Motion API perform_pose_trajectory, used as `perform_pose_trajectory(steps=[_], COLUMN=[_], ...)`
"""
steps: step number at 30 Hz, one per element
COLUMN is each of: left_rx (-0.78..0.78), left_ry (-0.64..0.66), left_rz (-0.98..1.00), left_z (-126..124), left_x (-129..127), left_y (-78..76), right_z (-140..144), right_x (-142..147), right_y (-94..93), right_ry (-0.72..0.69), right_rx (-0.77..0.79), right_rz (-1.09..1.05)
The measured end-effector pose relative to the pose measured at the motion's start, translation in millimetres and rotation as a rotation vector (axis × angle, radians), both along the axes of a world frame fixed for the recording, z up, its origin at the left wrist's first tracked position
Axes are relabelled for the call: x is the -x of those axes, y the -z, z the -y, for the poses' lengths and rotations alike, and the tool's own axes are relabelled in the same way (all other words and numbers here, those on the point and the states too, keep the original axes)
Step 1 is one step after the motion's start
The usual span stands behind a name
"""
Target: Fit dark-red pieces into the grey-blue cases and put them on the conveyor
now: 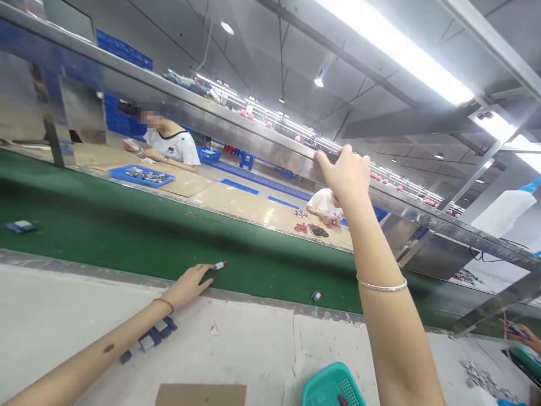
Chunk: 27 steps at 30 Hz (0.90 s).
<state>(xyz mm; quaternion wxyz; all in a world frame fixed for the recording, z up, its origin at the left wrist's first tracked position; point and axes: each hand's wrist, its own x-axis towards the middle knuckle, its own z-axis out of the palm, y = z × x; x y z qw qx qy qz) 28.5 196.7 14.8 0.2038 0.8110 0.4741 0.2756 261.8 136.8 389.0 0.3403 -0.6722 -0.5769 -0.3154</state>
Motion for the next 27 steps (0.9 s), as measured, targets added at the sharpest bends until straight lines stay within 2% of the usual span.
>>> perform_pose_trajectory(steps=[3,7,11,15,21,23,27], left_rx=[-0.009,-0.023,-0.051,-0.08,-0.254,-0.311,-0.367], left_ry=[0.045,0.056,0.021,0.047,-0.046,-0.049,-0.086], left_rz=[0.03,0.099,0.144,0.07,-0.017,-0.073,-0.162], left_z=[15.8,39.4,54.8,67.0,101.7,112.6,122.6], left_x=[12.8,31.6,52.9,72.7,73.2,69.5,65.1], left_y=[-3.2,1.1,16.4,36.4,66.1,68.7,64.4], right_z=[-2.3,16.4,28.9,30.4,30.3,30.4,30.5], right_x=[4.3,4.3,8.9,13.4,14.5,14.8,16.8], right_y=[-0.2,18.8,46.6,66.3,71.0,70.0,69.6], right_ry=[0.014,-0.079,-0.098,-0.086,-0.092,-0.089,-0.095], right_rx=[0.036,-0.099,-0.262,-0.336,-0.308,-0.31,-0.331], right_rz=[-0.027,-0.077,-0.067,-0.06,-0.094,-0.099,-0.093])
